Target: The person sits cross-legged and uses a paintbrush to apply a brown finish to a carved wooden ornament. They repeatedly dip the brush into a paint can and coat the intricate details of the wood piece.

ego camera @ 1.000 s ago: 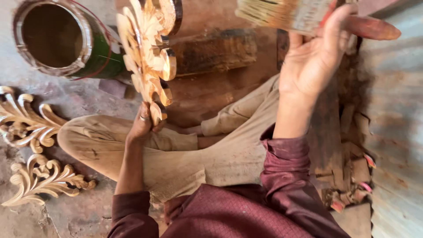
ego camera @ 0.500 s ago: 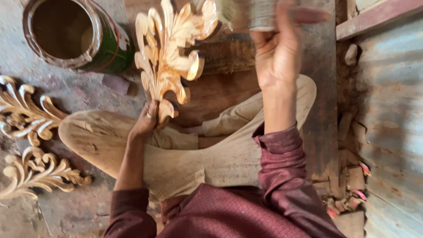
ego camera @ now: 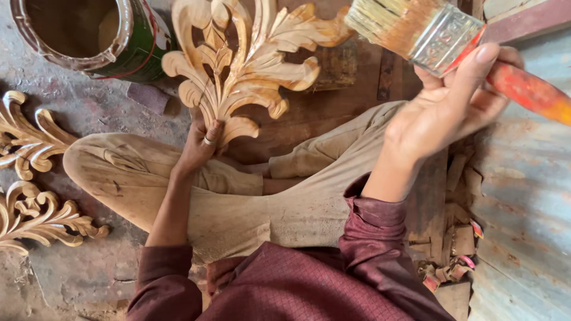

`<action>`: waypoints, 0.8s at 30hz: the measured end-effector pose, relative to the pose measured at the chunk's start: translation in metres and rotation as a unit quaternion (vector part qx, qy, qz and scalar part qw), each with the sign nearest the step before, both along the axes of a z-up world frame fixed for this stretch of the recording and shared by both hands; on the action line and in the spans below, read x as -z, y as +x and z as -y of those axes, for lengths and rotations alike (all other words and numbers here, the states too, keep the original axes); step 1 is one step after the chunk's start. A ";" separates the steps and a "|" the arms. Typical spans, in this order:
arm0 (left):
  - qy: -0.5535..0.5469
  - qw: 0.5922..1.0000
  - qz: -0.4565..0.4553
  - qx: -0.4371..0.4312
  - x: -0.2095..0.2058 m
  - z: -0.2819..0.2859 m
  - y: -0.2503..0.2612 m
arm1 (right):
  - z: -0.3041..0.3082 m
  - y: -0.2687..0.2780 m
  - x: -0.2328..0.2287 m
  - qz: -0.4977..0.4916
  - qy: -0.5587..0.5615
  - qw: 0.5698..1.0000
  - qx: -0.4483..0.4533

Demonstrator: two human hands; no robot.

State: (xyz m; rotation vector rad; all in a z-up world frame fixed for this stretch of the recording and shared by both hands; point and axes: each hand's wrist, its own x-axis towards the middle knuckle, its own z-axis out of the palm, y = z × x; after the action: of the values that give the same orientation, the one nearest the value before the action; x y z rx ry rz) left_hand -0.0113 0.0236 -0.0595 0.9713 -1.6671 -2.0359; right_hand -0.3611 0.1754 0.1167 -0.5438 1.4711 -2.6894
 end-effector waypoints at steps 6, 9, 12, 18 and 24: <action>-0.298 0.950 0.075 -0.052 0.007 0.003 0.000 | 0.002 0.025 0.003 -0.099 0.047 0.994 -0.003; -0.390 0.904 0.155 -0.077 0.006 -0.004 0.003 | 0.016 0.030 0.016 -0.112 0.127 0.981 -0.093; -0.449 0.871 0.183 -0.079 -0.001 -0.003 -0.001 | 0.020 0.026 0.030 -0.089 0.161 0.977 -0.105; -0.522 0.816 0.237 -0.076 -0.020 -0.003 -0.009 | 0.013 0.019 0.036 -0.110 0.161 0.975 -0.110; -0.551 0.774 0.306 -0.048 -0.022 -0.003 -0.012 | 0.024 0.029 0.032 -0.157 0.104 0.982 -0.023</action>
State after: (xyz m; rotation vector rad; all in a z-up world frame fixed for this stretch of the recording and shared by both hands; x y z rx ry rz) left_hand -0.0232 0.0268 -0.0373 1.1895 -2.5058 -0.3359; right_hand -0.3320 0.1510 0.0848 -1.0086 1.7584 -2.4577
